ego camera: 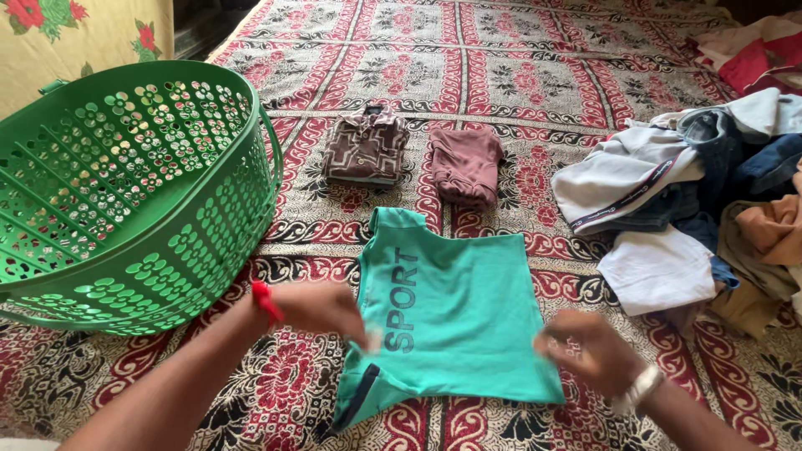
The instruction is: The person folds laundry items, including a patterned shirt, a green t-shirt, a white garment, and undergarments, by hand on a bed and organizes them into stacks next to a green laundry basket.
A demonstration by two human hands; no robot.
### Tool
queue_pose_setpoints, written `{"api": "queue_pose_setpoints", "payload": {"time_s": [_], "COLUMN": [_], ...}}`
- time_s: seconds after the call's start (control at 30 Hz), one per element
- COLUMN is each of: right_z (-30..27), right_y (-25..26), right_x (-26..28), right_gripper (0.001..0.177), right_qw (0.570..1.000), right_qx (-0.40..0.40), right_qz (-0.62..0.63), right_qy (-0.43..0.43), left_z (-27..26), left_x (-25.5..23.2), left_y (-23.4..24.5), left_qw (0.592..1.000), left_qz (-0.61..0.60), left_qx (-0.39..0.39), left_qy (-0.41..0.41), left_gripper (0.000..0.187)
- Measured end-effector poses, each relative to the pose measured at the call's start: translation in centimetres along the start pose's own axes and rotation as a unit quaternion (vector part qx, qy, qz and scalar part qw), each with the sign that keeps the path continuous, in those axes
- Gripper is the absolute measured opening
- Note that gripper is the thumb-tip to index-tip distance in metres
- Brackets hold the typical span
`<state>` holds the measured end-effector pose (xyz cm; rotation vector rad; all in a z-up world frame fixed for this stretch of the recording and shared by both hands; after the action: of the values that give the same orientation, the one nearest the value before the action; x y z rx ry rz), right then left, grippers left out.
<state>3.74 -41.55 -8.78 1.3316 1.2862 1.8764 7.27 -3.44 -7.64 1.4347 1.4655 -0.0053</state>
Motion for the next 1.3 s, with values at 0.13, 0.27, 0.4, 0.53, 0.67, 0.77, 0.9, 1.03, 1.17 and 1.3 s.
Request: {"api": "queue_pose_setpoints", "payload": {"time_s": [0.13,0.27,0.4,0.53,0.67,0.77,0.9,1.03,1.17,1.3], "right_z": [5.7,11.5,14.0,14.1,13.9,13.7,14.0,13.7,13.0,12.4], "right_y": [0.9,0.0,-1.1,-2.0,-2.0,-2.0,-2.1,-2.0,-1.9,-1.2], "right_x": [-2.9,-4.6,-5.7,-6.7,-7.0,-7.3,-6.7,-6.3,-6.0,-4.9], "right_gripper": [0.041,0.067,0.075,0.035,0.028,0.031,0.033,0.036,0.037,0.039], "right_qw": [0.981,0.963,0.948,0.946,0.946,0.942,0.939,0.928,0.914,0.91], "right_qx": [-0.131,-0.16,-0.176,-0.104,-0.144,-0.18,-0.2,-0.234,-0.224,-0.218], "right_qz": [0.017,0.052,0.058,0.057,0.078,0.074,0.005,-0.041,-0.065,-0.115], "right_qy": [-0.142,-0.209,-0.257,-0.303,-0.28,-0.274,-0.281,-0.285,-0.332,-0.333], "left_z": [5.7,11.1,14.4,19.0,19.9,18.8,14.4,12.9,11.2,10.0], "left_x": [5.1,8.3,9.2,9.9,9.3,10.4,10.0,8.0,4.4,4.0], "left_y": [6.4,9.5,9.8,8.3,7.6,8.1,8.7,7.8,6.9,5.1], "left_qw": [0.924,0.849,0.809,0.792,0.701,0.719,0.68,0.766,0.785,0.844], "left_qz": [-0.16,-0.107,-0.158,-0.44,-0.607,-0.482,-0.201,-0.159,-0.178,-0.185], "left_qx": [-0.321,-0.475,-0.5,-0.405,-0.34,-0.491,-0.702,-0.585,-0.576,-0.485], "left_qy": [0.131,0.208,0.265,0.123,-0.158,-0.101,0.067,0.214,0.141,0.133], "left_gripper": [0.074,0.084,0.084,0.034,0.026,0.037,0.046,0.054,0.059,0.073]}}
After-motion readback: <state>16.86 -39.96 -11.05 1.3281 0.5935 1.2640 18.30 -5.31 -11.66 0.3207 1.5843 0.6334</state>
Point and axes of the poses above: each hand's wrist, its own z-axis towards the middle knuckle, its own y-axis out of the back of the hand, x = y × z, the point moved 6 cm from there along z, towards the middle knuckle, and after that the axes turned 4 degrees about -x, right-handed, at the moved point
